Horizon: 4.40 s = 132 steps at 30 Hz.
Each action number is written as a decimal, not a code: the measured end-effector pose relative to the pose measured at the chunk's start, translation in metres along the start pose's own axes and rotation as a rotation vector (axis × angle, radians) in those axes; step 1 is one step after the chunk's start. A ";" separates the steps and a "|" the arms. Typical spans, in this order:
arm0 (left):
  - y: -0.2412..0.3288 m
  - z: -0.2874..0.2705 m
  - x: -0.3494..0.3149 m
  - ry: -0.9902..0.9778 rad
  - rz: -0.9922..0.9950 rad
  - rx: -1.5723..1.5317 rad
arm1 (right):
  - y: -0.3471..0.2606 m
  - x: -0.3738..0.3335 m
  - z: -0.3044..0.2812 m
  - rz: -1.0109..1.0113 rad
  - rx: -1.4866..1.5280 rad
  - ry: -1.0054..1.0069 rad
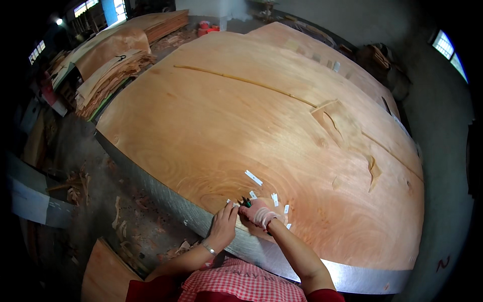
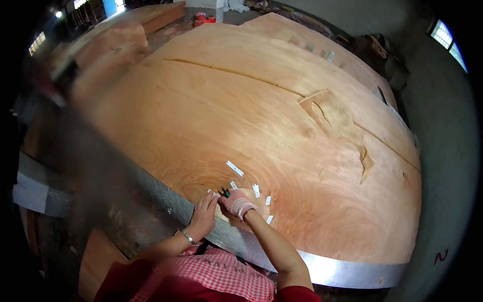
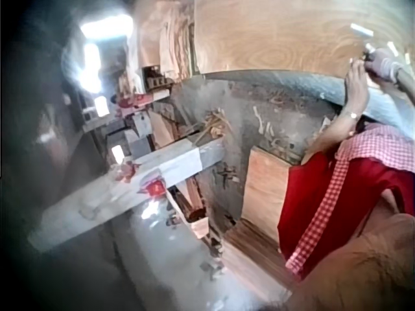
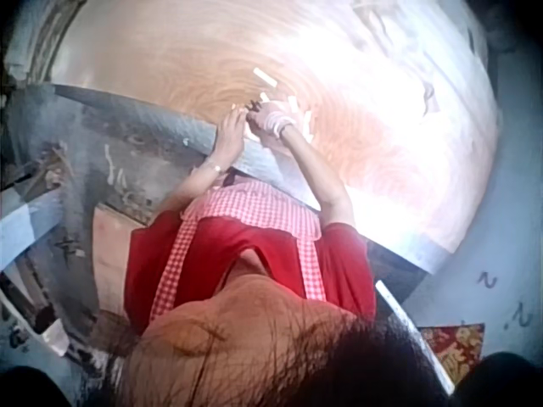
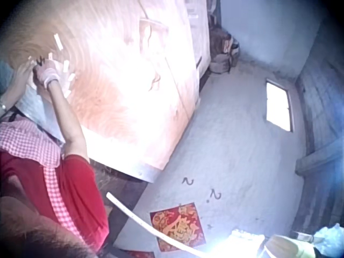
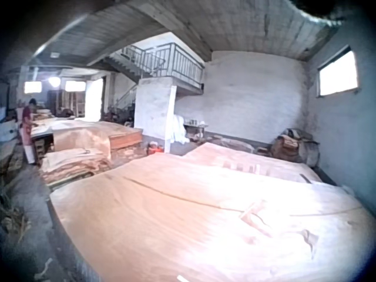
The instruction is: The person uses a small cutter to trim wood veneer, applies adhesive from a bottle, and peels away waste material from a large wood panel.
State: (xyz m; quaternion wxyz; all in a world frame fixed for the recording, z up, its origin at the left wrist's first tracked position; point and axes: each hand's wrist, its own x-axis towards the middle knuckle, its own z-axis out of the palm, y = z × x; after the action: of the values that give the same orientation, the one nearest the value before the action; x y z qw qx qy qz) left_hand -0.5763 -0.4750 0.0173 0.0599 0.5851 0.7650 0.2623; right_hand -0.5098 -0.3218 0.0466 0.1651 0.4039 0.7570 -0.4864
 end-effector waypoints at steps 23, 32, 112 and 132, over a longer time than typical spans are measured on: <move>-0.006 0.001 -0.013 0.076 0.130 -0.118 | 0.000 -0.002 -0.003 0.025 0.138 -0.059; 0.012 0.011 -0.032 -0.093 0.050 -0.018 | 0.008 0.004 0.002 0.000 0.138 -0.010; -0.026 -0.002 -0.039 0.124 -0.082 -0.093 | -0.041 0.000 0.039 0.086 -0.147 -0.112; -0.051 -0.032 -0.041 -0.040 -0.008 -0.365 | 0.104 -0.167 0.055 0.477 0.042 0.347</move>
State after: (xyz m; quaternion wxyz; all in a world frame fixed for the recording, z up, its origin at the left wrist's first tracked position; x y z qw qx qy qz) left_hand -0.6203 -0.5329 0.0124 0.1814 0.5668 0.7056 0.3847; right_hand -0.3340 -0.4238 0.0654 0.1342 0.6509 0.6475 -0.3730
